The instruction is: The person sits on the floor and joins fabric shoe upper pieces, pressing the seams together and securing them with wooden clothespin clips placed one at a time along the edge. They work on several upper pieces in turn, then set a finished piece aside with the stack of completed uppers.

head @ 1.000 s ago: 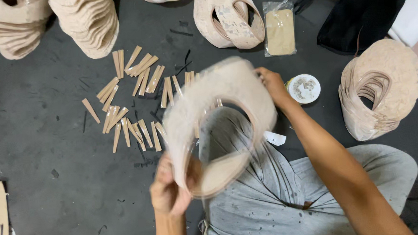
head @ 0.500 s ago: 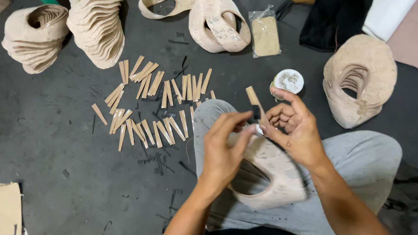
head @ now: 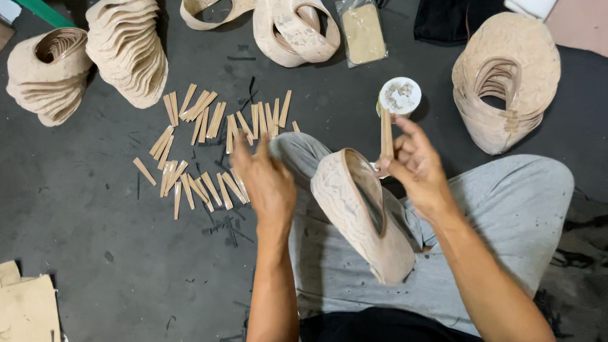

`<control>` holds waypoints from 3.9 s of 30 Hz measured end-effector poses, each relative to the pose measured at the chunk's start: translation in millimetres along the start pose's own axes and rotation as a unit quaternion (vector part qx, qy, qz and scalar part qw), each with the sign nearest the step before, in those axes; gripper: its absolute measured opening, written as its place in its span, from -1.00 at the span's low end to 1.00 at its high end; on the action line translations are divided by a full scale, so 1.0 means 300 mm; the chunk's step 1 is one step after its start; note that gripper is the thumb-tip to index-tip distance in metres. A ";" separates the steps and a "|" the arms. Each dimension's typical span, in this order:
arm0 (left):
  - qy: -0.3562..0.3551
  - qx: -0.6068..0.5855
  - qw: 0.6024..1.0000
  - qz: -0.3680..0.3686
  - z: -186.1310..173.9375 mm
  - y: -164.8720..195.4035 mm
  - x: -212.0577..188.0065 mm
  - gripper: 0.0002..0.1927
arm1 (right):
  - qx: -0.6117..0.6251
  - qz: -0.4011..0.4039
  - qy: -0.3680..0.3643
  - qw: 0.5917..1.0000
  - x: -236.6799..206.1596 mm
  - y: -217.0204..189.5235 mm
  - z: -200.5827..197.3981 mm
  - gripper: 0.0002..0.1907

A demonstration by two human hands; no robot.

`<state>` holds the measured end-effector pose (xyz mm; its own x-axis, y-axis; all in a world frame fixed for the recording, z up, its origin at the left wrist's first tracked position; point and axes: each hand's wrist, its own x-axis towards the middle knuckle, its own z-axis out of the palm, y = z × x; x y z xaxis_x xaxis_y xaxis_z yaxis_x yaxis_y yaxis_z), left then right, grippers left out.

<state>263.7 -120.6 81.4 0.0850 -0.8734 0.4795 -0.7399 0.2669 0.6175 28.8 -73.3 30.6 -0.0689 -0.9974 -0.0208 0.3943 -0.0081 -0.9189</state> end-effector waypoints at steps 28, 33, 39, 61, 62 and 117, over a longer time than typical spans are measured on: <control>-0.209 -0.470 0.833 -0.202 0.060 0.303 -0.185 -0.48 | -0.047 -0.127 0.002 0.991 -0.266 -0.324 -0.083 -0.01; -0.285 -0.662 0.568 -0.397 0.062 0.304 -0.197 -0.51 | -0.152 -0.137 -0.039 0.978 -0.272 -0.311 -0.105 -0.06; -0.259 -0.691 0.594 -0.320 0.095 0.347 -0.158 -0.62 | -0.230 -0.142 0.021 0.963 -0.274 -0.356 -0.122 -0.16; -0.402 -0.543 0.693 -0.251 0.103 0.365 -0.184 -0.55 | -0.367 -0.055 0.032 0.928 -0.306 -0.502 -0.146 -0.28; -0.406 -0.536 0.697 -0.250 0.102 0.366 -0.185 -0.55 | -0.355 -0.053 0.037 0.933 -0.302 -0.500 -0.140 -0.27; -0.380 -0.551 0.708 -0.227 0.090 0.381 -0.182 -0.56 | -0.184 -0.067 0.047 0.979 -0.275 -0.426 -0.107 -0.17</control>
<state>156.6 -53.5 109.0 -0.5457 -0.8262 -0.1398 0.2527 -0.3213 0.9126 -45.4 12.5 137.2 -0.1878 -0.9781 0.0902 0.0200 -0.0956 -0.9952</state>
